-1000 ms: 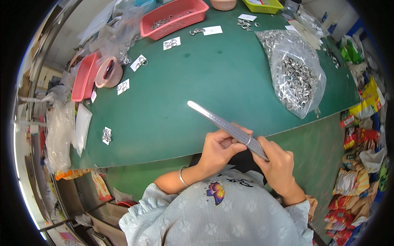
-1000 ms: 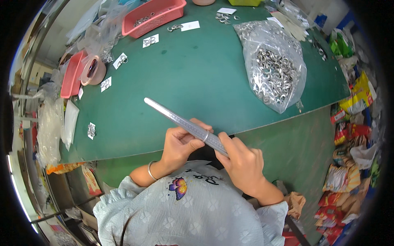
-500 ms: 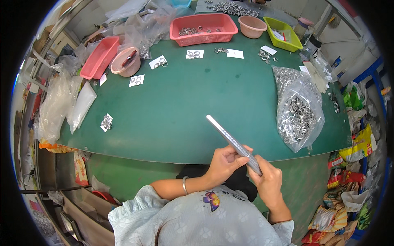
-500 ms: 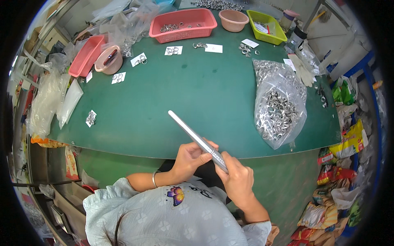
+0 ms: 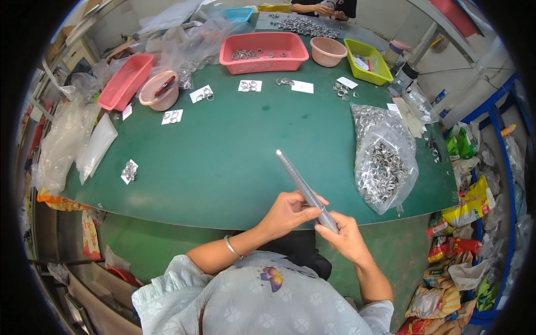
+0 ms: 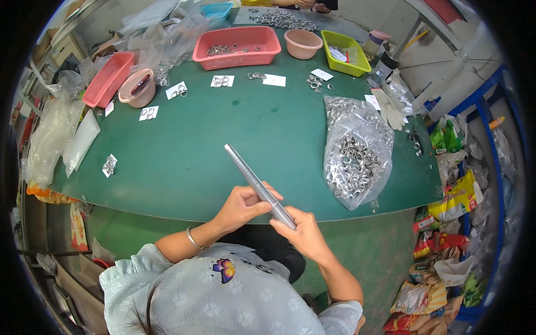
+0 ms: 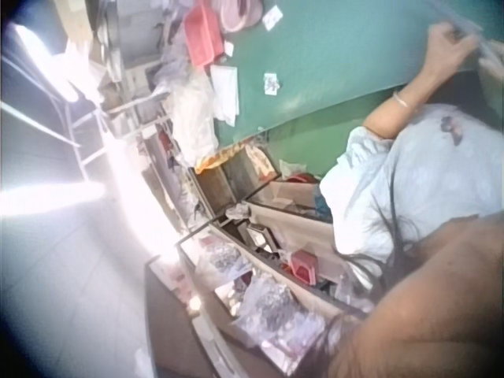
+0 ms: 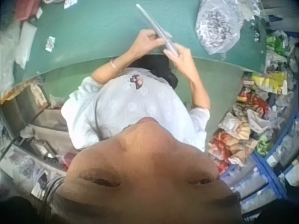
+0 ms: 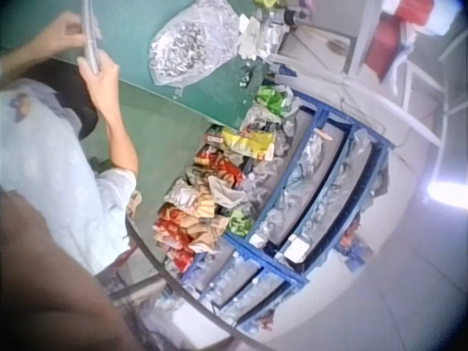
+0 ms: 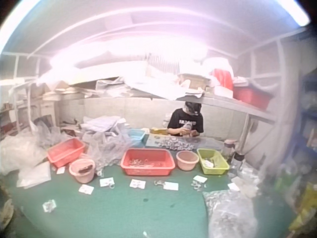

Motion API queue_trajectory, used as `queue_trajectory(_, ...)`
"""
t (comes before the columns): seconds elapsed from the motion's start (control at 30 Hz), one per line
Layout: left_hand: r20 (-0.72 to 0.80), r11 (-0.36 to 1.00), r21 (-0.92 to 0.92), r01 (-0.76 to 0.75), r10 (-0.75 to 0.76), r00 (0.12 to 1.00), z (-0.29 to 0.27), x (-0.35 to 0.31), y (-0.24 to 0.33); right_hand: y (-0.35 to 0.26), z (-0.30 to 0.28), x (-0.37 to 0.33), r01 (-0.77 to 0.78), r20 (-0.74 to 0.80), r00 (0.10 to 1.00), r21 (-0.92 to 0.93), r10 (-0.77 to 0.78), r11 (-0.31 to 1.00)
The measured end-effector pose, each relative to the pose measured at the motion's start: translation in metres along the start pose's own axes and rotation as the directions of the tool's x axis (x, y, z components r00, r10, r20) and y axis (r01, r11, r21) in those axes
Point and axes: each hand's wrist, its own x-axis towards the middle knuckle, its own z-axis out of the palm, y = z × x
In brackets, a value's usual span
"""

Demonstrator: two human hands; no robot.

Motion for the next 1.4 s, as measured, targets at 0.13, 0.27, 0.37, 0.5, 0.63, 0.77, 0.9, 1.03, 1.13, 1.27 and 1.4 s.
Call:
queue_trajectory(0.13, 0.013, 1.0, -0.003, 0.013, -0.013, 1.0, 0.007, -0.006, 0.001, -0.006, 0.0, -0.002, -0.179, 0.132, 0.98, 0.255, 0.149, 0.95)
queue_trajectory(0.27, -0.152, 0.991, -0.136, -0.001, -0.02, 0.988, 0.02, -0.012, -0.008, -0.004, 0.008, 0.0, -0.172, 0.103, 0.983, 0.229, 0.152, 0.958)
queue_trajectory(0.37, -0.247, 0.977, -0.204, -0.069, 0.017, 0.969, 0.022, -0.011, -0.016, 0.007, 0.02, 0.008, 0.124, -0.141, 0.979, -0.148, -0.145, 0.981)
queue_trajectory(0.5, -0.193, 0.975, -0.214, -0.056, 0.014, 0.981, 0.015, -0.011, -0.014, -0.003, 0.028, 0.007, 0.122, -0.243, 0.949, -0.3, -0.199, 0.946)
queue_trajectory(0.63, -0.033, 0.998, -0.018, -0.053, 0.052, 0.998, -0.01, -0.014, 0.006, -0.008, 0.027, -0.001, 0.048, -0.198, 0.966, -0.5, -0.168, 0.865)
queue_trajectory(0.77, -0.092, 0.315, 0.919, -0.237, 0.757, 0.647, -0.008, -0.029, 0.023, -0.006, 0.027, -0.005, 0.143, -0.185, 0.892, -0.75, -0.413, 0.646)
queue_trajectory(0.9, 0.233, -0.018, 0.96, -0.281, 0.611, 0.756, 0.001, -0.042, 0.055, -0.024, 0.027, -0.015, 0.107, -0.119, 0.916, -0.847, -0.382, 0.52)
queue_trajectory(1.03, 0.473, -0.01, 0.881, -0.473, 0.028, 0.88, -0.002, -0.029, 0.042, -0.028, 0.031, -0.016, 0.163, -0.003, 0.941, -0.871, -0.338, 0.464)
queue_trajectory(1.13, 0.529, 0.128, 0.847, -0.517, -0.104, 0.842, -0.01, -0.025, 0.043, -0.03, 0.029, -0.019, 0.188, 0.067, 0.948, -0.908, -0.313, 0.375)
queue_trajectory(1.27, 0.462, 0.338, 0.878, -0.341, -0.406, 0.788, -0.017, -0.018, 0.057, -0.033, 0.03, -0.019, 0.264, 0.19, 0.942, -0.929, -0.278, 0.258)
queue_trajectory(1.4, 0.488, 0.478, 0.84, -0.256, -0.46, 0.742, -0.015, -0.022, 0.068, -0.029, 0.029, -0.025, 0.363, 0.298, 0.909, -0.909, -0.291, 0.204)
